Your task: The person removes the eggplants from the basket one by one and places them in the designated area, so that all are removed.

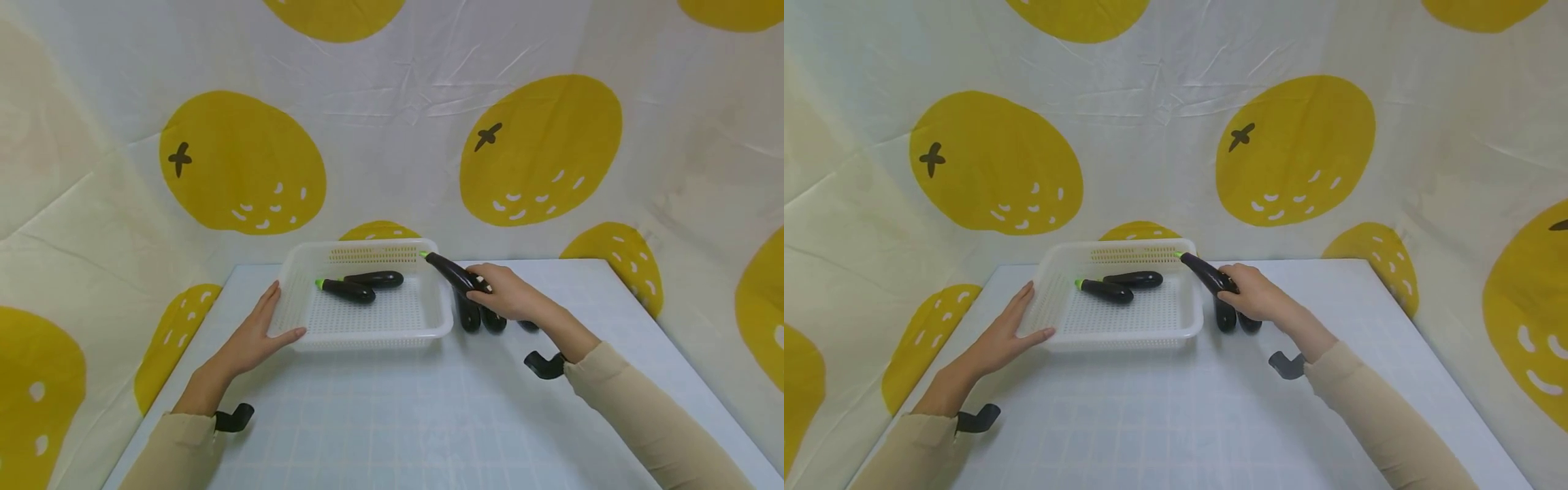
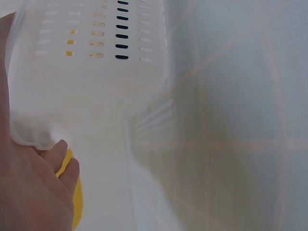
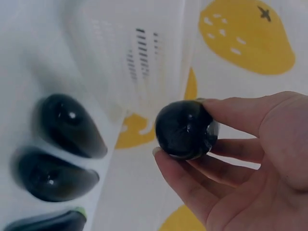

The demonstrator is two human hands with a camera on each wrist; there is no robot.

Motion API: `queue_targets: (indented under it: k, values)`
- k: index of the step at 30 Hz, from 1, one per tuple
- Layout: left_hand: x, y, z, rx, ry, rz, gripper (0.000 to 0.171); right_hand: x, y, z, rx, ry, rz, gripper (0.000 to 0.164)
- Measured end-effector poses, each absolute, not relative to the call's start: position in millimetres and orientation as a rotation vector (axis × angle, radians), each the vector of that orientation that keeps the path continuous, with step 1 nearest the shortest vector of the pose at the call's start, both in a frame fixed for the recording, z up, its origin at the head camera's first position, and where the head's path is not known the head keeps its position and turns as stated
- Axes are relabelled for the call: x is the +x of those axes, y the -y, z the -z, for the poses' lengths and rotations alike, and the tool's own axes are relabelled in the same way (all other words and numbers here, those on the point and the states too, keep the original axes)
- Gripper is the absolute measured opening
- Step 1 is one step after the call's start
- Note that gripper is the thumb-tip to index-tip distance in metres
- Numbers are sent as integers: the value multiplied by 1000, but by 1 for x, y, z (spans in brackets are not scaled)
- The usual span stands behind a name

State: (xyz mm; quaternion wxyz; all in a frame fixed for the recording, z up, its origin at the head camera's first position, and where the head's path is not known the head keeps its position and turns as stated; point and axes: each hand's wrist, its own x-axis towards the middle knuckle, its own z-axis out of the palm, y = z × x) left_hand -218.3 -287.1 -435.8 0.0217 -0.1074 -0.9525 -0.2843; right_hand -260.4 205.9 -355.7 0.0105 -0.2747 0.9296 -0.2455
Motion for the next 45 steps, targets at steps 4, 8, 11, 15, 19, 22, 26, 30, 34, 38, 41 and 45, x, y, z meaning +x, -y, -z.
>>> queue_targets:
  k: [4,8,11,15,19,22,26,30,34,38,41,45]
  values:
    - [-218,288,437,-342,2941,877,113,-260,-223,357,-813,-2902,789,49]
    - [-219,288,437,-333,2950,870,114,-260,-242,359,-753,-2917,787,50]
    - [-219,287,437,-326,2955,868,115,-261,-256,361,-708,-2936,771,52]
    - [-220,288,437,-324,2957,865,115,-264,-277,366,-624,-2959,751,55]
    - [-220,288,437,-327,2955,861,115,-269,-300,373,-497,-2962,737,57]
    - [-220,288,437,-331,2951,859,115,-273,-316,379,-414,-2956,729,58]
    - [-219,287,436,-346,2941,864,113,-277,-334,390,-322,-2936,721,59]
    - [-218,288,436,-349,2940,873,113,-280,-349,401,-276,-2913,706,60]
    - [-217,288,436,-340,2947,880,113,-285,-359,414,-275,-2917,691,57]
    - [-217,288,436,-325,2953,873,114,-291,-366,426,-295,-2923,678,54]
    - [-217,287,436,-324,2952,872,114,-293,-370,433,-291,-2910,674,53]
    - [-217,286,436,-330,2943,885,113,-294,-371,439,-244,-2888,680,54]
